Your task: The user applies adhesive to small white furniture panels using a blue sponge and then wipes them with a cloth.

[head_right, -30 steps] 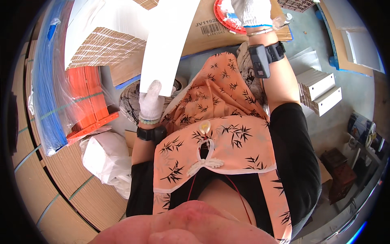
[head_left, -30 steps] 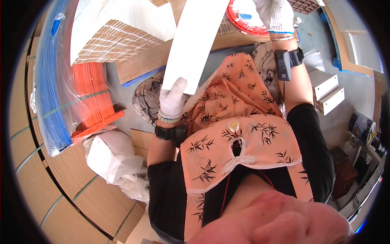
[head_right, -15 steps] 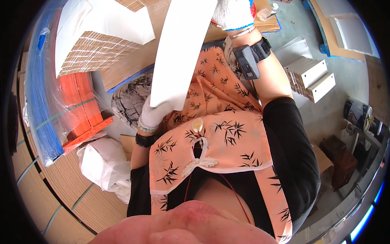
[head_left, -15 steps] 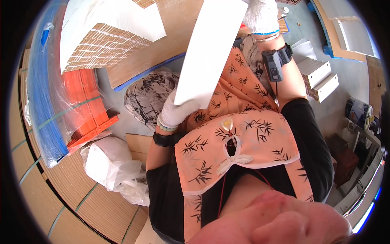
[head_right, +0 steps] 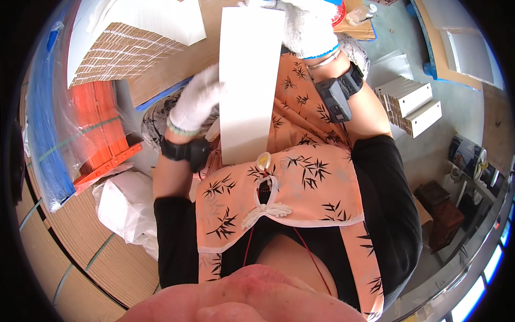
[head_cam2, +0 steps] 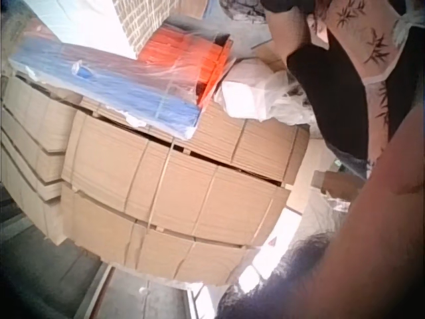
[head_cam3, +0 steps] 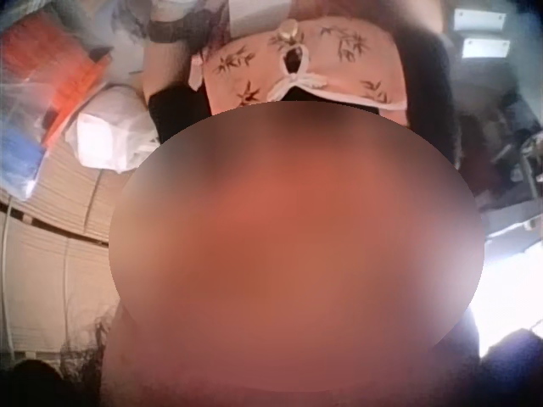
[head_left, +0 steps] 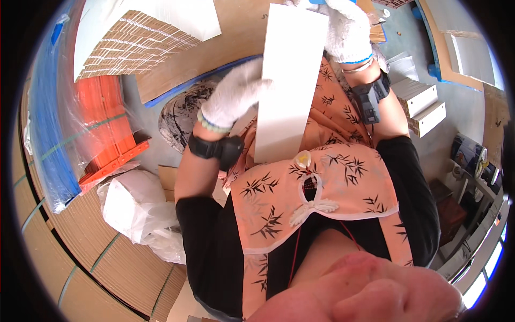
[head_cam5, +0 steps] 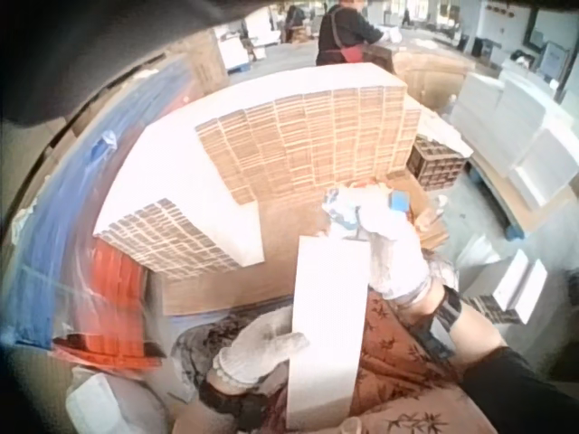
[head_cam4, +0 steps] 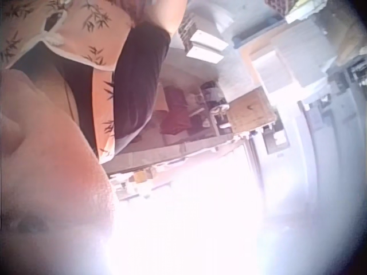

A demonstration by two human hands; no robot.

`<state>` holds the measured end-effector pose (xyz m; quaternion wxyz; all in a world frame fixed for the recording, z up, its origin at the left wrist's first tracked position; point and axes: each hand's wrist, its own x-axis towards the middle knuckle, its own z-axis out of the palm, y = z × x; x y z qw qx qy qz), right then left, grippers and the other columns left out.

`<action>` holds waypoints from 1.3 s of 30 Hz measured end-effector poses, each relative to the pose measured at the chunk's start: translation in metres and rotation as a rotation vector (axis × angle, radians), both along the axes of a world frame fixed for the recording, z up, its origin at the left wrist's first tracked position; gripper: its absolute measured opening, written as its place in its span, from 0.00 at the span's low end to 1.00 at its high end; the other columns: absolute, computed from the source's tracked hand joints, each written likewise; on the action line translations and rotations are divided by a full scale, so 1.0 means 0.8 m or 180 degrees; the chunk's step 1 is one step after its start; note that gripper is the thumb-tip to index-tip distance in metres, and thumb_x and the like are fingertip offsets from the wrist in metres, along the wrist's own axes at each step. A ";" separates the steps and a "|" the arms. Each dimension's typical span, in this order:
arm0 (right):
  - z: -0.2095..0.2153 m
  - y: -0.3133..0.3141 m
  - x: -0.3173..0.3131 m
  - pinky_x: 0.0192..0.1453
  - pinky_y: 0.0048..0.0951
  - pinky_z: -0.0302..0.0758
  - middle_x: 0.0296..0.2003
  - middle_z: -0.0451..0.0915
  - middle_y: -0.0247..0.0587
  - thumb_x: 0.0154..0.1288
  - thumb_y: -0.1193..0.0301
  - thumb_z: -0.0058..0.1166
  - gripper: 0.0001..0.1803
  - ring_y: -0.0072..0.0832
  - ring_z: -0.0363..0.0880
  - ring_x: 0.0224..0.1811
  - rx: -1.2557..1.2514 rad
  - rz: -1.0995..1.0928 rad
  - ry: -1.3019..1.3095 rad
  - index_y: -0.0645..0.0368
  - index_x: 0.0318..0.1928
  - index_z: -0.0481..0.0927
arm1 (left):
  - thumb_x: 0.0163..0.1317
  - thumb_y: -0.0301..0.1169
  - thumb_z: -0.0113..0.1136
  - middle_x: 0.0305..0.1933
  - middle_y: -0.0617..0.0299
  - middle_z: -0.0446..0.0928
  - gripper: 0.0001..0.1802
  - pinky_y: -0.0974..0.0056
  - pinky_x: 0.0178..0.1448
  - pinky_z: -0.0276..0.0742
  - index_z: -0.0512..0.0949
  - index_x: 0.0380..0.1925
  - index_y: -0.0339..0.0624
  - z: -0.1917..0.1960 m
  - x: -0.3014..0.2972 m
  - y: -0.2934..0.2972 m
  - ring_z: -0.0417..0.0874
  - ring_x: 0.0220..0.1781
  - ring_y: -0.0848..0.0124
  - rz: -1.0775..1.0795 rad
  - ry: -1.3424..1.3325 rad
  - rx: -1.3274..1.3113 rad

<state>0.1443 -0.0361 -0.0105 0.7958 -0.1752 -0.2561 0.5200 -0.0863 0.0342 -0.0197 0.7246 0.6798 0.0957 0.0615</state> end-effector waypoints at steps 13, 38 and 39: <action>0.040 -0.006 0.019 0.55 0.35 0.80 0.44 0.82 0.42 0.66 0.70 0.58 0.18 0.33 0.83 0.46 0.0003 0.0301 -0.0433 0.64 0.54 0.76 | 0.73 0.31 0.58 0.46 0.57 0.86 0.16 0.64 0.53 0.81 0.81 0.55 0.34 -0.013 0.036 0.023 0.85 0.47 0.72 -0.0218 0.0116 -0.0175; -0.221 -0.104 0.259 0.52 0.42 0.80 0.38 0.86 0.54 0.61 0.70 0.63 0.11 0.49 0.85 0.44 -0.4405 -0.3213 -0.5356 0.58 0.43 0.85 | 0.62 0.31 0.60 0.54 0.51 0.83 0.19 0.51 0.64 0.76 0.81 0.53 0.41 -0.109 0.010 0.084 0.81 0.60 0.50 0.0258 0.0040 0.3078; -0.222 -0.105 0.252 0.52 0.43 0.80 0.39 0.86 0.53 0.61 0.71 0.62 0.11 0.49 0.85 0.45 -0.4233 -0.3078 -0.5333 0.58 0.44 0.85 | 0.63 0.32 0.60 0.54 0.51 0.82 0.19 0.51 0.64 0.76 0.81 0.53 0.41 -0.111 0.006 0.081 0.81 0.60 0.50 0.0215 0.0316 0.2912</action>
